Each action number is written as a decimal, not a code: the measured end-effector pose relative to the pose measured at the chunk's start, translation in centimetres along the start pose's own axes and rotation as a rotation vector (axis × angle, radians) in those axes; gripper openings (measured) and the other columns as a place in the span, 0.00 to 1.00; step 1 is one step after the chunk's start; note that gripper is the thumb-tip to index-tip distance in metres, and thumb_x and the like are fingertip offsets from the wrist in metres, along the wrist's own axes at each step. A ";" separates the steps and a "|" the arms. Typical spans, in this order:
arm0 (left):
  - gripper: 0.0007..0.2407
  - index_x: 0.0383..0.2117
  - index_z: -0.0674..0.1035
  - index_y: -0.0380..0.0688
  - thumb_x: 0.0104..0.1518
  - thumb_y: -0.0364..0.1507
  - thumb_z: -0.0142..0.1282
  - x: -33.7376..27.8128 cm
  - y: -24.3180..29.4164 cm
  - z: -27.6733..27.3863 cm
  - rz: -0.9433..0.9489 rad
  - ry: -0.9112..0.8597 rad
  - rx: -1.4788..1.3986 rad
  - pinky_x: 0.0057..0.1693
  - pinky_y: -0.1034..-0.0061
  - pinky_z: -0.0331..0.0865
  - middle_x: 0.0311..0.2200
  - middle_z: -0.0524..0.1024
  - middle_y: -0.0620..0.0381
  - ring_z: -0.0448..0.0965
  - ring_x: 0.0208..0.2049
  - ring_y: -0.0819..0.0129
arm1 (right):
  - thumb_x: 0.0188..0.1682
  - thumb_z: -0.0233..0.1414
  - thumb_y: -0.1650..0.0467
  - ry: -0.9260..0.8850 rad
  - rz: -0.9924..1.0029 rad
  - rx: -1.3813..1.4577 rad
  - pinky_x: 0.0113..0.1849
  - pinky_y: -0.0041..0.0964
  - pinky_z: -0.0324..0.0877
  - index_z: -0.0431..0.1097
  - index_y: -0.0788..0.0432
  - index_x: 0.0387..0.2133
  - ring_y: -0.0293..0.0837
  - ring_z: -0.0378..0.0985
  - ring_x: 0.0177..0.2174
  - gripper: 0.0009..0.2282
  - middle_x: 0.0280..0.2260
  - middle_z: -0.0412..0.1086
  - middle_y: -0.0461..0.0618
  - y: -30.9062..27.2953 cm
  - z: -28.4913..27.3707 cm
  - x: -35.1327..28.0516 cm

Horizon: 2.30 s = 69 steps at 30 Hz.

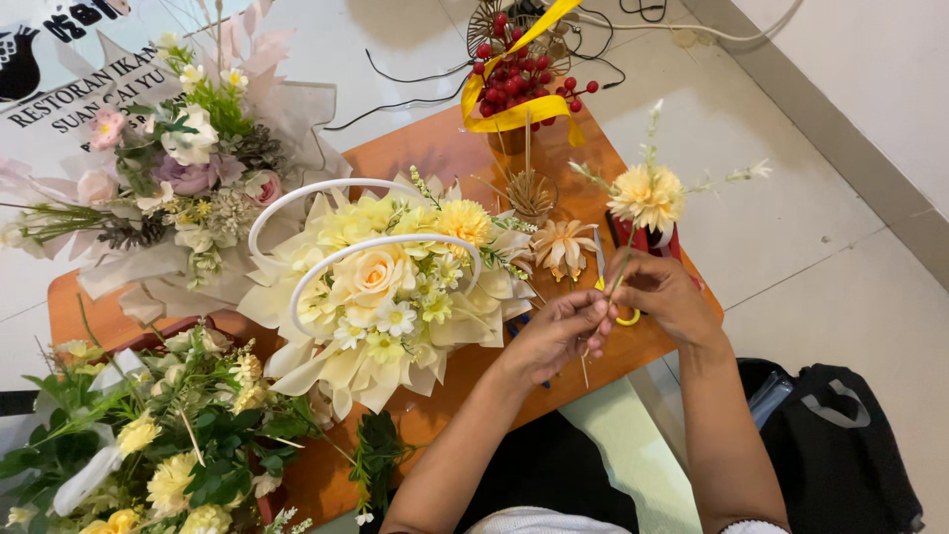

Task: The person assembles a floral gift basket by inserting artificial flowers into a foam base, wrapping stems with tape and wire, and adjusting the positions of the blooms.

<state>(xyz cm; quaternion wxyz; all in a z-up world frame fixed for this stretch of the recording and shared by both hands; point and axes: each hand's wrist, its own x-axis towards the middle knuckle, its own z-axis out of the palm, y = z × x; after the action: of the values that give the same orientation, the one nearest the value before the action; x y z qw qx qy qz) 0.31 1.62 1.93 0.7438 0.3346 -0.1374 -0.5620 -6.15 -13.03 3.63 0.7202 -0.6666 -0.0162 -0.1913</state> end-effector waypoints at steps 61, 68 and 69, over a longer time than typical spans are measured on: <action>0.09 0.28 0.73 0.39 0.55 0.33 0.48 0.6 0.6 0.7 0.098 0.143 0.042 0.26 0.85 0.74 0.19 0.67 0.60 0.70 0.17 0.81 | 0.43 0.51 0.71 0.136 0.084 -0.067 0.32 0.22 0.56 0.68 0.63 0.26 0.33 0.58 0.29 0.06 0.25 0.58 0.45 0.0 1.6 0.6; 0.10 0.31 0.72 0.35 0.55 0.32 0.49 0.4 1.0 1.0 0.165 0.185 0.130 0.28 0.78 0.75 0.20 0.67 0.56 0.72 0.18 0.76 | 0.43 0.51 0.73 0.147 0.036 -0.115 0.33 0.24 0.57 0.64 0.65 0.24 0.35 0.59 0.29 0.05 0.25 0.56 0.48 -0.1 1.3 0.5; 0.10 0.33 0.71 0.34 0.55 0.31 0.49 0.2 1.2 1.2 0.239 0.228 0.174 0.29 0.75 0.76 0.21 0.68 0.52 0.73 0.18 0.72 | 0.43 0.50 0.74 0.157 0.017 -0.187 0.34 0.25 0.57 0.63 0.65 0.24 0.36 0.59 0.30 0.05 0.26 0.56 0.49 0.0 1.3 0.5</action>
<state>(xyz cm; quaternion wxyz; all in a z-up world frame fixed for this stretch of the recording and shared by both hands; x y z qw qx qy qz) 0.58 1.22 3.62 0.7842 0.4408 -0.1389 -0.4141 -5.35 -11.91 3.94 0.6555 -0.7139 0.0638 -0.2377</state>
